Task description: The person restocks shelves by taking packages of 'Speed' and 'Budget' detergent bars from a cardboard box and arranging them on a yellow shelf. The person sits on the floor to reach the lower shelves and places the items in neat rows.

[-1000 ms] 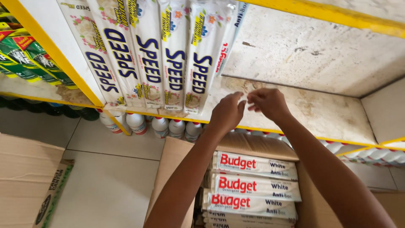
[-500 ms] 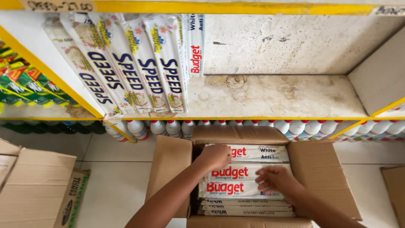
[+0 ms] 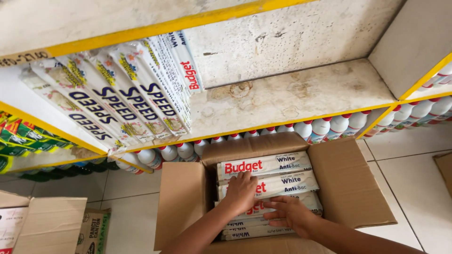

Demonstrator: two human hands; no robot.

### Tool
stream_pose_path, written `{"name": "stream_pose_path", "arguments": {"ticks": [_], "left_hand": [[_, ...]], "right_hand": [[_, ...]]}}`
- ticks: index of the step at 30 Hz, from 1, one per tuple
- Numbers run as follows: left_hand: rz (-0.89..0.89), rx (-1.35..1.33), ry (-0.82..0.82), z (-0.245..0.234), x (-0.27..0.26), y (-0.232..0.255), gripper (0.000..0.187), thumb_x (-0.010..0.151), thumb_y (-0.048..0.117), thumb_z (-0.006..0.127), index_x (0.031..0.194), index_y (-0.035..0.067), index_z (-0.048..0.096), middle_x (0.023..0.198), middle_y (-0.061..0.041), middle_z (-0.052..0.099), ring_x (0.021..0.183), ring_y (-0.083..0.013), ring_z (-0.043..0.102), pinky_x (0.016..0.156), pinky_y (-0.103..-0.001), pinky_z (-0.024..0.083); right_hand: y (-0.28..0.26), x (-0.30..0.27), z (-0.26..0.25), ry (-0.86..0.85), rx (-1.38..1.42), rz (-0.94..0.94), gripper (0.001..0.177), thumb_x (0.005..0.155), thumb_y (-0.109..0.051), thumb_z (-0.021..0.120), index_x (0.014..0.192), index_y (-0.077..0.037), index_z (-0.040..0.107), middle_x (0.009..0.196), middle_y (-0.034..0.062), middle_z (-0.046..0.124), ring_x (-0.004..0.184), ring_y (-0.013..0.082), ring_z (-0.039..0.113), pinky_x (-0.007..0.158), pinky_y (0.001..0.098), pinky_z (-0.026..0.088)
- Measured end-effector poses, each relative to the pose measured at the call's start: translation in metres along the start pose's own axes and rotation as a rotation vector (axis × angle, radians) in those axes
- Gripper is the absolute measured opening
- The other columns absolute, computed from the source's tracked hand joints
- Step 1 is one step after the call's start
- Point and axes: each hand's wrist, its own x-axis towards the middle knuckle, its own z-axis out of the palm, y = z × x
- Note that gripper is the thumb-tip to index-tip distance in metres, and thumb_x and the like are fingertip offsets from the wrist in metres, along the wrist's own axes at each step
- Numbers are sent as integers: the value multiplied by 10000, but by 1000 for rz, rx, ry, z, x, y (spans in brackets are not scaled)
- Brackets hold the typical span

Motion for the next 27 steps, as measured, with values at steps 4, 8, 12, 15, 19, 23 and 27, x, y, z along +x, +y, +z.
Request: {"name": "stream_pose_path", "arguments": {"ticks": [4,8,12,15,19,23,27], "left_hand": [[-100,-143,-246,-3,10,-6,585,900,398,778,1317,34,588,1255,-174,599,1195,-308,578,1020,-502,462],[-157,-293,-135,6,13,-21,320,965,303,714,1220,111,688,1237,-122,634,1184,-281,597,981,-462,487],[-189,-422,-163,7,25,-31,211,950,235,698,1093,87,745,1075,-94,747,995,-235,704,882,-397,545],[-147,-585,-211,22,30,-50,258,898,218,750,1108,69,738,1027,-98,769,934,-210,734,848,-366,569],[-80,-628,-321,15,21,-54,351,845,162,805,1178,72,738,1079,-87,760,957,-181,727,857,-339,549],[-150,-637,-328,-3,4,-47,268,866,164,782,1112,65,740,1033,-79,771,926,-166,722,834,-349,556],[-37,-962,-151,0,-8,-63,238,913,96,724,1137,19,704,1044,-87,759,946,-127,696,850,-318,565]], "right_hand": [[7,-5,7,7,35,-7,385,962,-229,637,1295,-38,604,1274,88,691,1066,236,713,840,414,623],[7,-10,15,9,69,15,372,968,-240,623,1292,-58,610,1281,76,692,1092,239,708,870,421,623],[13,-5,12,-8,86,21,391,955,-247,626,1295,-52,615,1273,72,700,1092,240,717,876,429,626],[21,2,7,-21,94,-4,410,947,-237,640,1301,-33,604,1265,80,698,1079,248,717,867,432,627],[20,-1,8,0,85,-48,428,937,-192,660,1315,-28,547,1286,103,683,1078,271,727,861,434,635],[15,-9,14,7,32,-85,448,920,-158,672,1324,-43,517,1291,124,669,1072,281,734,844,442,641],[-12,-29,38,63,-102,-217,489,914,-148,706,1354,-119,495,1288,92,658,973,235,724,721,421,648]]}}
